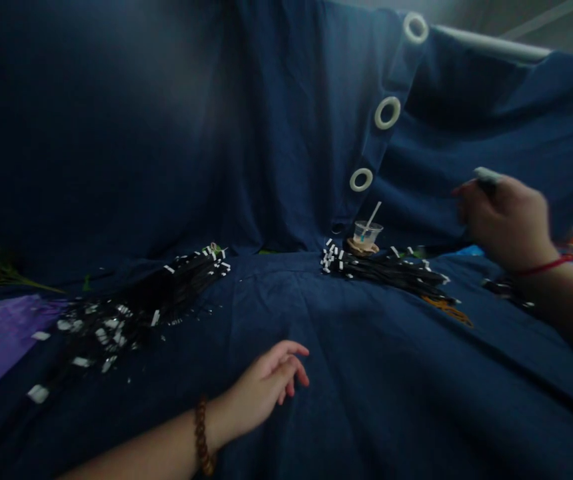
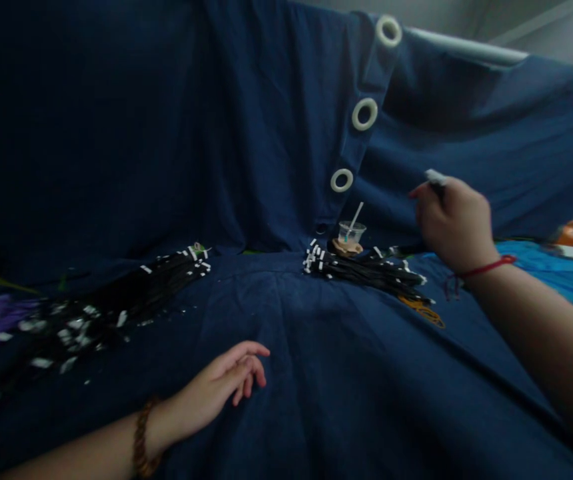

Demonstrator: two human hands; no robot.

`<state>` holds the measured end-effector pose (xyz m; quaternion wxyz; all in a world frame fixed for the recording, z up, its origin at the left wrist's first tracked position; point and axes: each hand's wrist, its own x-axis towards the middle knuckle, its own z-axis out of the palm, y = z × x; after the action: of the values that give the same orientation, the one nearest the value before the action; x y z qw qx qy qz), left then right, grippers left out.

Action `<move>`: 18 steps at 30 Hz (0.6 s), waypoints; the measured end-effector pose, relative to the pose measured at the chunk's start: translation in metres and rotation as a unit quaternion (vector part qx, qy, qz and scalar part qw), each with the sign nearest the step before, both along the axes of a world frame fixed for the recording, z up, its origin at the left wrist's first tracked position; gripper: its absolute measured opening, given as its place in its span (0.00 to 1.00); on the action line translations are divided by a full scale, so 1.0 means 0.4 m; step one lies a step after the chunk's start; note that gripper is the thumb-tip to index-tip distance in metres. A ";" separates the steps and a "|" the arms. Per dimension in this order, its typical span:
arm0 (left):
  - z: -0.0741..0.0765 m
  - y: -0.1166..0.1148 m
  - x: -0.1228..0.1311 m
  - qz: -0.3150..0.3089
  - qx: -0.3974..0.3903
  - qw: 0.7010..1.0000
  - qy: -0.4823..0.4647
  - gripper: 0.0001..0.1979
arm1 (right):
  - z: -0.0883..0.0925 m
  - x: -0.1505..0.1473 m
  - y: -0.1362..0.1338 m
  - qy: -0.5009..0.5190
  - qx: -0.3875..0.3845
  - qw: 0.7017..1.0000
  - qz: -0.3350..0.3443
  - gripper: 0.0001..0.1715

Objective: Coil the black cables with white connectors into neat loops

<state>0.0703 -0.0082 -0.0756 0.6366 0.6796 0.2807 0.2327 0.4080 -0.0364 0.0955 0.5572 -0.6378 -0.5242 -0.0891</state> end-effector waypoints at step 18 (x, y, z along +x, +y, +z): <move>-0.006 0.014 0.006 -0.013 -0.039 0.998 0.045 0.13 | -0.465 -0.333 0.220 -0.360 -0.251 0.856 0.272 0.27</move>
<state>0.0725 -0.0027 -0.0778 0.6524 0.6674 0.3094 0.1823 0.2749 0.0517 -0.0905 0.1526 -0.5108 -0.8457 -0.0228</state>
